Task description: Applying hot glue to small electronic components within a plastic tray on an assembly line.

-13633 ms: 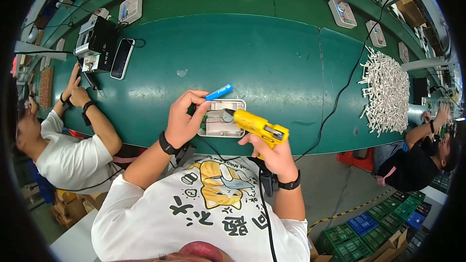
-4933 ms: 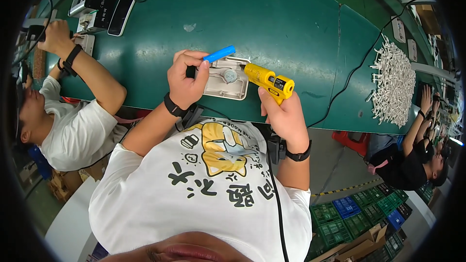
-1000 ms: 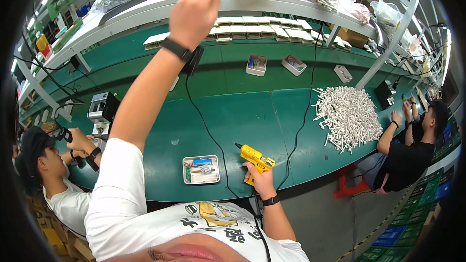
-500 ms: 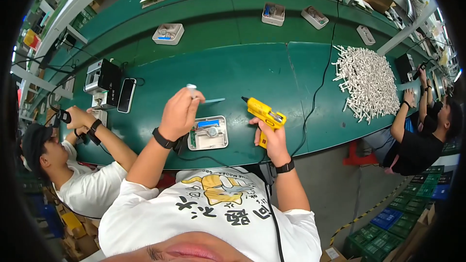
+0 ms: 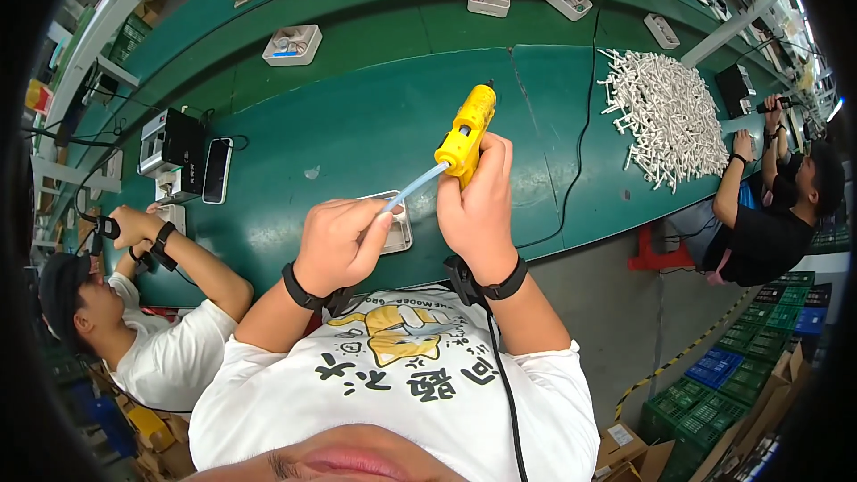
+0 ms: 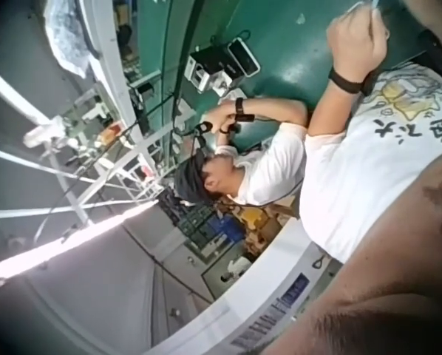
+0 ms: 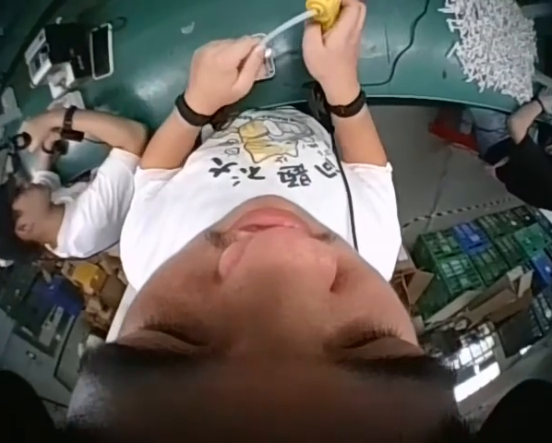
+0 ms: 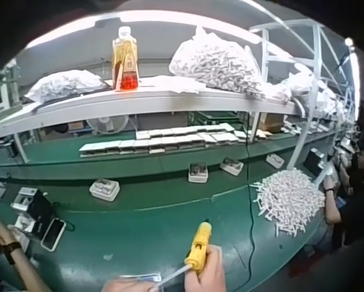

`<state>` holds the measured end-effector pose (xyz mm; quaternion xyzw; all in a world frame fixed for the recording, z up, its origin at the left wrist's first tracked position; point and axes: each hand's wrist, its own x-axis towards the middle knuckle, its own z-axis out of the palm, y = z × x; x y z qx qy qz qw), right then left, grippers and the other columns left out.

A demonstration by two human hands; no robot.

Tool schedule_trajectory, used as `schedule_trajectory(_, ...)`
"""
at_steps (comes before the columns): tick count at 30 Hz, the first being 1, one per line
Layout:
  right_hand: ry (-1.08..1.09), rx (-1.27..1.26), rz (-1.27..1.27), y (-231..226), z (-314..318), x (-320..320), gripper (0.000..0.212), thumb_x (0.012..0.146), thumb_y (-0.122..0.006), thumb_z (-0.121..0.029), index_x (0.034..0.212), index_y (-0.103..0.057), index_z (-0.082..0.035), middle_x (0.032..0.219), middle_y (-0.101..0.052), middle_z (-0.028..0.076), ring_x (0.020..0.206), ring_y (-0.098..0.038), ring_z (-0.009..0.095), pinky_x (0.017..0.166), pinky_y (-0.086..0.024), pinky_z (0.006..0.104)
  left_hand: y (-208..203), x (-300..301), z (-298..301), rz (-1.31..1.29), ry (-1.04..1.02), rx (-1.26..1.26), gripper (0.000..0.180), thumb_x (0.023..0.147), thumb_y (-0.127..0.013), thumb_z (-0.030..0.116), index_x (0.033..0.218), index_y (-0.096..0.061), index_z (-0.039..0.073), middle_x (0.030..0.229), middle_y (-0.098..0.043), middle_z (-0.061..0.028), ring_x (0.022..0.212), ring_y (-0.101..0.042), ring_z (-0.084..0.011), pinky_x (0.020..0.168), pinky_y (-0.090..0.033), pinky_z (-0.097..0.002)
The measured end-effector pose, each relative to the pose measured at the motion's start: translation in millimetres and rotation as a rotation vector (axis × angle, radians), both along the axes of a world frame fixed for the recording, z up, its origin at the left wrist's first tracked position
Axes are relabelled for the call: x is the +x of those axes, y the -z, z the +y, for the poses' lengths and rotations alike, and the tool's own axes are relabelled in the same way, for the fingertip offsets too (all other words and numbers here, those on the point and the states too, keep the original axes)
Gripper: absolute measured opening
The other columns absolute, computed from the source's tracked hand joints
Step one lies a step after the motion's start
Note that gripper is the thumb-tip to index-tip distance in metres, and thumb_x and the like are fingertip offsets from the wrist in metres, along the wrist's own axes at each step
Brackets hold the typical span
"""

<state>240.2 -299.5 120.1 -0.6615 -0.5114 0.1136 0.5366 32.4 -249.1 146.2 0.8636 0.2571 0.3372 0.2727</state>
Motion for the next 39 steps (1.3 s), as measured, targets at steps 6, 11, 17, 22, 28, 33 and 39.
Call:
schedule_trajectory(6,0.078,-0.043,-0.063,4,2,-4,0.045,0.093,-0.063,0.002,0.136,-0.049,0.003,0.130,-0.053,0.022,0.116,-0.060,0.039,0.101,-0.050,0.0455,-5,-6,-2,0.056,0.021,-0.256,0.015,0.102,-0.066,0.009,0.106,-0.080,0.003,0.065,-0.062,-0.0079,0.052,-0.057,-0.0212,0.053,-0.043,-0.0344)
schedule_trajectory(11,0.242,0.173,-0.353,26,15,2,0.056,0.088,-0.067,0.004,0.139,-0.046,0.006,0.138,-0.051,0.028,0.129,-0.052,0.047,0.110,-0.045,0.0517,-3,-6,5,-0.019,0.182,-0.668,0.026,0.111,-0.056,0.014,0.109,-0.079,0.002,0.062,-0.056,-0.0012,0.053,-0.050,-0.0093,0.053,-0.037,-0.0297)
schedule_trajectory(17,0.248,0.171,-0.380,45,19,1,0.059,0.085,-0.070,0.005,0.139,-0.045,0.008,0.138,-0.051,0.030,0.131,-0.050,0.049,0.112,-0.044,0.0540,23,-15,28,-0.091,0.372,-1.057,0.039,0.118,-0.046,0.025,0.114,-0.077,0.001,0.060,-0.045,0.0063,0.055,-0.040,-0.0031,0.053,-0.031,-0.0256)
schedule_trajectory(22,0.242,0.124,-0.407,57,16,0,0.058,0.086,-0.071,0.005,0.137,-0.046,0.008,0.137,-0.052,0.029,0.130,-0.051,0.049,0.112,-0.044,0.0544,32,-16,24,-0.189,0.448,-1.277,0.046,0.120,-0.041,0.033,0.117,-0.073,0.000,0.059,-0.038,0.0084,0.054,-0.031,-0.0020,0.052,-0.027,-0.0239)
schedule_trajectory(28,0.205,0.113,-0.399,53,23,-1,0.050,0.089,-0.073,0.001,0.134,-0.051,0.005,0.132,-0.056,0.026,0.125,-0.056,0.045,0.107,-0.048,0.0523,31,-26,27,-0.100,0.382,-1.250,0.044,0.120,-0.043,0.032,0.125,-0.071,-0.001,0.064,-0.051,0.0044,0.057,-0.045,-0.0043,0.056,-0.037,-0.0237)
schedule_trajectory(33,0.179,-0.105,-0.129,61,27,66,0.031,0.101,-0.073,-0.011,0.126,-0.059,0.001,0.111,-0.066,0.015,0.098,-0.069,0.028,0.086,-0.057,0.0413,38,-51,20,-0.009,0.014,-0.587,0.041,0.107,-0.067,0.032,0.136,-0.068,0.003,0.108,-0.069,-0.0104,0.099,-0.066,-0.0224,0.089,-0.053,-0.0366)
schedule_trajectory(39,-0.147,-0.338,0.659,21,-2,62,0.025,0.110,-0.066,-0.022,0.119,-0.068,0.000,0.097,-0.070,0.007,0.070,-0.063,0.013,0.064,-0.054,0.0292,77,-81,-5,0.141,-0.165,-0.262,0.065,0.082,-0.092,0.033,0.138,-0.067,0.011,0.157,-0.053,-0.0161,0.138,-0.053,-0.0403,0.115,-0.042,-0.0525)
